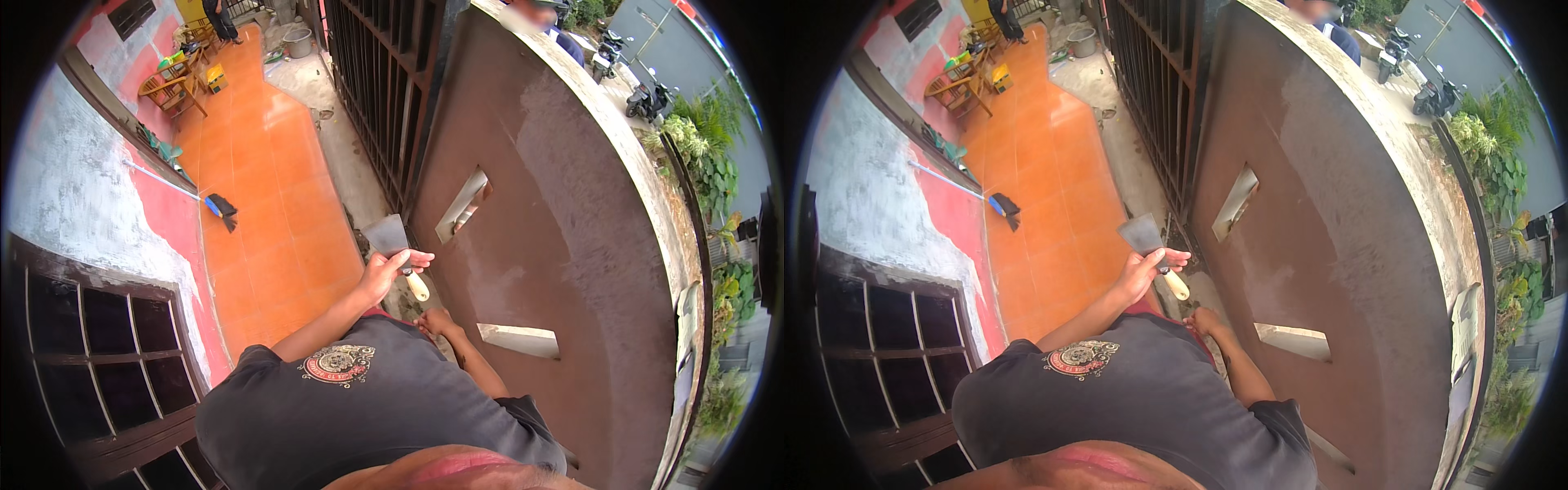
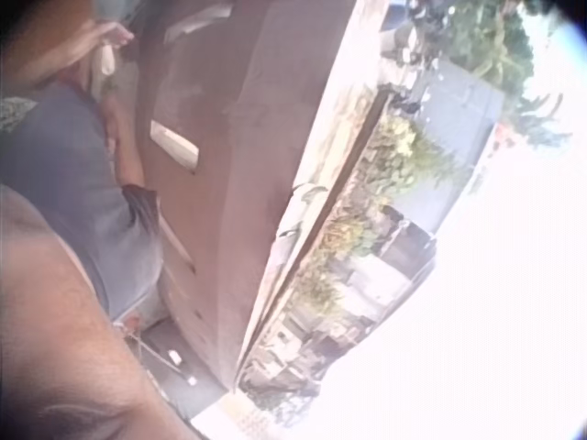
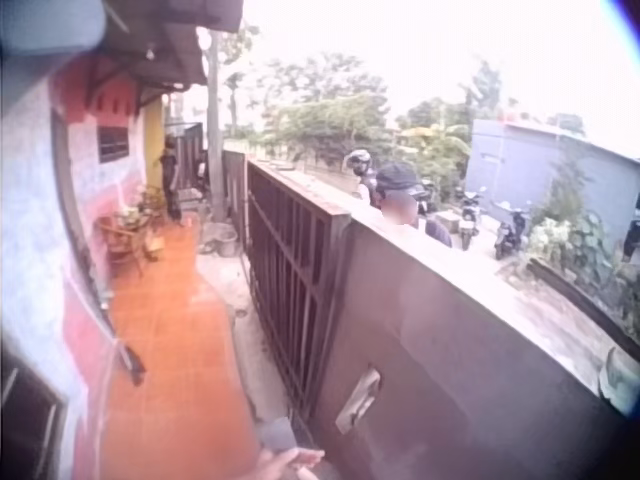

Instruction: The person uses a trowel and a hawk to apply and smooth plaster onto a curved wall section. They repeatedly scoop plaster from the hawk and spread it across the surface, working in sections to create a smooth finish.

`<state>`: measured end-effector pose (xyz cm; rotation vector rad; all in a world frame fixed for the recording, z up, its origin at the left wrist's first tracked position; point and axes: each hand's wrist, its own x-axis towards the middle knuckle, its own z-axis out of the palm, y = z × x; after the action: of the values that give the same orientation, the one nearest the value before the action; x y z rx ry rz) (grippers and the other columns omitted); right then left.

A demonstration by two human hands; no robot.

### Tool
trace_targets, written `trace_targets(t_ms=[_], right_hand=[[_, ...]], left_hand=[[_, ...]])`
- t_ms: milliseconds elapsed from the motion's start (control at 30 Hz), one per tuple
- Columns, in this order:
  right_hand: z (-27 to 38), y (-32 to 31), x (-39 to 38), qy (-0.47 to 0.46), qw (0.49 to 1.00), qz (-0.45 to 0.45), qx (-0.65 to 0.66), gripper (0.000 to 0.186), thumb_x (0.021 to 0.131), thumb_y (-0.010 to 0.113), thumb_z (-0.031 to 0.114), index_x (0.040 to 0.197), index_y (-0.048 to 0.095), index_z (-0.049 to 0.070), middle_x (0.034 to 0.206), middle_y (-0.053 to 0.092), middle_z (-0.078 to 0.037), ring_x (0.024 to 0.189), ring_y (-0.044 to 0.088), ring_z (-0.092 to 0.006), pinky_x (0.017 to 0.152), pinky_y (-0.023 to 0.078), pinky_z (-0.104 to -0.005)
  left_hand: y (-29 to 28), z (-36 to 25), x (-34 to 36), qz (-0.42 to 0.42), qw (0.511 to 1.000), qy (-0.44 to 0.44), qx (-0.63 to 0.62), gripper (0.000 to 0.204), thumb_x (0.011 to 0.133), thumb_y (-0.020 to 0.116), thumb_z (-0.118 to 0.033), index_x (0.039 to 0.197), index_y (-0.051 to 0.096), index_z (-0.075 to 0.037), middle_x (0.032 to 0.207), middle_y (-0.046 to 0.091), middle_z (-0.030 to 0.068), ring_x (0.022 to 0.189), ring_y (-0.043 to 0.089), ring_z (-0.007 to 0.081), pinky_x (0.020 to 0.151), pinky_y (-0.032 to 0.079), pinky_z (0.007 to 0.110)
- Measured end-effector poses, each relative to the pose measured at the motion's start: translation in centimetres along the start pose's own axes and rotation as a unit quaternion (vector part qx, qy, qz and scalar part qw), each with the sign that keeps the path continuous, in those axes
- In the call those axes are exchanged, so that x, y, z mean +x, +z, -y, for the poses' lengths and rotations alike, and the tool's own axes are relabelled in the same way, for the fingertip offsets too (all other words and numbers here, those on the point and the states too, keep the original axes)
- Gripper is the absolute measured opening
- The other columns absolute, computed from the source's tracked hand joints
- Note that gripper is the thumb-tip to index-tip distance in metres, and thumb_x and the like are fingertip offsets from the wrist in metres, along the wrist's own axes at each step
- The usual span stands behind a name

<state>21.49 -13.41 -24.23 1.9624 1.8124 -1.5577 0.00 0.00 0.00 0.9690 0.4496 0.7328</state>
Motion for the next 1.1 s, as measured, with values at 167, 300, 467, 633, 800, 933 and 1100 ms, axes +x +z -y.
trace_targets(t_ms=[167,300,467,633,800,933,1100], right_hand=[[6.9,-11.8,-5.5,-0.07,0.959,-0.146,0.231,0.035,0.105,0.059,0.032,0.12,0.066,0.001,0.109,0.075,-0.011,0.107,0.069,-0.0171,0.094,0.051,-0.0337],[15.2,-16.5,-10.0,-0.199,0.903,-0.131,0.356,0.039,0.106,0.059,0.034,0.128,0.063,0.001,0.119,0.073,-0.012,0.11,0.067,-0.016,0.096,0.05,-0.0328],[21.9,-18.1,-10.2,-0.197,0.898,-0.098,0.38,0.033,0.104,0.063,0.03,0.119,0.065,0.001,0.102,0.075,-0.011,0.089,0.067,-0.0105,0.084,0.052,-0.0271],[23.2,-16.6,-9.3,-0.343,0.576,-0.039,0.741,0.034,0.104,0.057,0.022,0.13,0.055,-0.001,0.085,0.064,-0.014,0.048,0.057,-0.0159,0.042,0.049,-0.0272],[23.3,-15.2,-10.1,-0.413,0.427,-0.079,0.801,0.06,0.108,0.049,0.018,0.161,0.022,0.015,0.074,0.05,-0.009,0.043,0.043,-0.0112,0.041,0.038,-0.0237],[23.0,-16.1,-12.7,-0.426,0.366,-0.166,0.811,0.046,0.106,0.053,0.016,0.148,0.034,0.012,0.078,0.048,-0.008,0.048,0.044,-0.0113,0.04,0.038,-0.023],[21.7,-18.2,-13.8,-0.414,0.273,-0.188,0.848,0.043,0.109,0.048,0.019,0.15,0.037,0.023,0.083,0.047,-0.006,0.048,0.042,-0.0096,0.038,0.037,-0.0223]], left_hand=[[-1.5,-0.7,0.7,0.002,0.999,0.041,0.029,0.04,0.111,0.047,-0.026,0.123,0.068,0.006,0.129,0.069,0.0205,0.121,0.066,0.0305,0.11,0.049,0.045],[-2.3,-2.3,3.3,0.035,0.998,0.041,0.028,0.041,0.111,0.045,-0.027,0.124,0.069,0.005,0.128,0.07,0.0188,0.126,0.062,0.0281,0.109,0.049,0.044],[-3.4,-4.9,7.8,0.166,0.982,-0.079,0.045,0.045,0.112,0.045,-0.034,0.126,0.068,0.003,0.142,0.062,0.0195,0.127,0.06,0.0233,0.11,0.047,0.041],[-3.6,-6.2,13.5,0.335,0.937,-0.101,-0.004,0.051,0.11,0.048,-0.04,0.127,0.067,0.004,0.14,0.062,0.0218,0.134,0.057,0.0307,0.115,0.043,0.047],[-0.5,-4.6,16.9,0.419,0.894,-0.153,-0.051,0.048,0.11,0.049,-0.038,0.128,0.066,0.003,0.136,0.064,0.0229,0.127,0.062,0.0305,0.111,0.047,0.046],[4.4,-3.3,19.4,0.373,0.893,-0.193,-0.161,0.046,0.109,0.051,-0.036,0.133,0.06,0.003,0.128,0.068,0.0215,0.114,0.068,0.0291,0.102,0.055,0.045],[8.1,-1.9,21.1,0.292,0.909,-0.217,-0.203,0.046,0.108,0.054,-0.038,0.132,0.058,0.001,0.111,0.072,0.0176,0.095,0.071,0.0251,0.09,0.059,0.042]])
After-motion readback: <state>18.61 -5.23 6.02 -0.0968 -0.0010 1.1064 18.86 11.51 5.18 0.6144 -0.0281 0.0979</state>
